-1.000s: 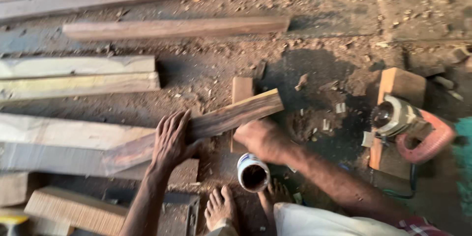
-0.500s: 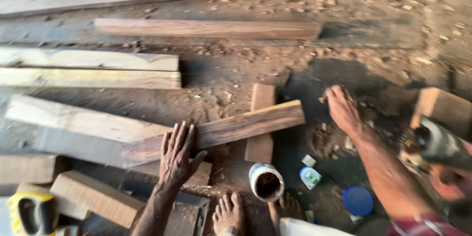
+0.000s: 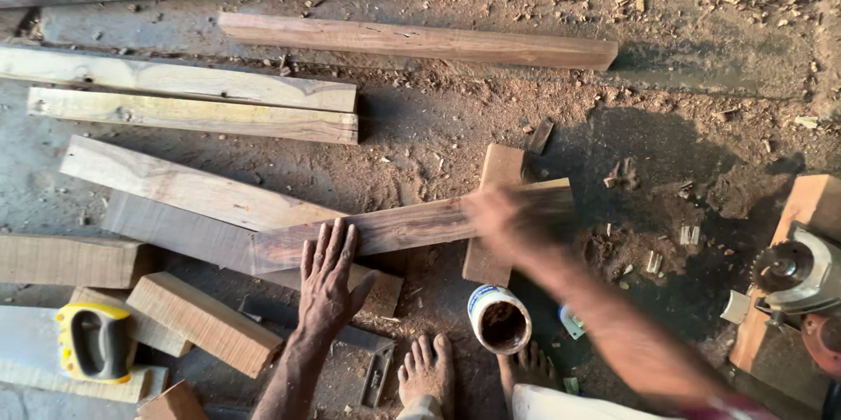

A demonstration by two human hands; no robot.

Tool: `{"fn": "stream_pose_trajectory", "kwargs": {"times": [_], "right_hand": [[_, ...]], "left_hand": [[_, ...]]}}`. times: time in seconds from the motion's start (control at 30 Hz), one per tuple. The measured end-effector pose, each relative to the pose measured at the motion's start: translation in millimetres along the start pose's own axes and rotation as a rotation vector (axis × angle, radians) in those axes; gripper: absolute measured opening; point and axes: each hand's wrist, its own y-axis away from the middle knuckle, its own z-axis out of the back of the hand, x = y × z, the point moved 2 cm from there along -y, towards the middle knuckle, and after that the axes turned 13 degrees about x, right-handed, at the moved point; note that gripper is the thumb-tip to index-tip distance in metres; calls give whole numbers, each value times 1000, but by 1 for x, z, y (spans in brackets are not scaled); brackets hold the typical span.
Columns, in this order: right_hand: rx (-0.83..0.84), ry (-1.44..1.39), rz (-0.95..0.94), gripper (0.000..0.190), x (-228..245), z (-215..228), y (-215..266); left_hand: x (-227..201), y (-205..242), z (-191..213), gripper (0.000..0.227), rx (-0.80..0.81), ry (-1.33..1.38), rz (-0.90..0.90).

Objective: The person applies a dark liquid from a container onto several wooden boards using their hands, wiping the substance across the surface of the wood.

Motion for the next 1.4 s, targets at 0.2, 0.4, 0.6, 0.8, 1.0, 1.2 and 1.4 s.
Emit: {"fn": "stream_pose_trajectory", "kwargs": {"times": [0.2,0.4,0.6,0.8,1.0,1.2,1.4], "right_hand": [[-443,-17,94,31,80,33,-16],[233,-188,-646,47,9,56,50],[-249,21,58,90,124,18,-27],[-57,-130,-183,69,54,40,14],[-412,341,-213,71,29,56,48],[68,-469,-778,54,-86,48,50],[-117,129,-74,67,-161,15,8]], "left_hand": [[3,0,8,96,39,-7,-23],[3,3,2,96,-34,40,-48],[4,4,6,97,-29,34,-63],[7,4,15,93,13,43,-93],[7,3,10,95,7,24,-30],[6,0,11,99,47,52,-38],[10,-2,11,98,70,45,-37]]}}
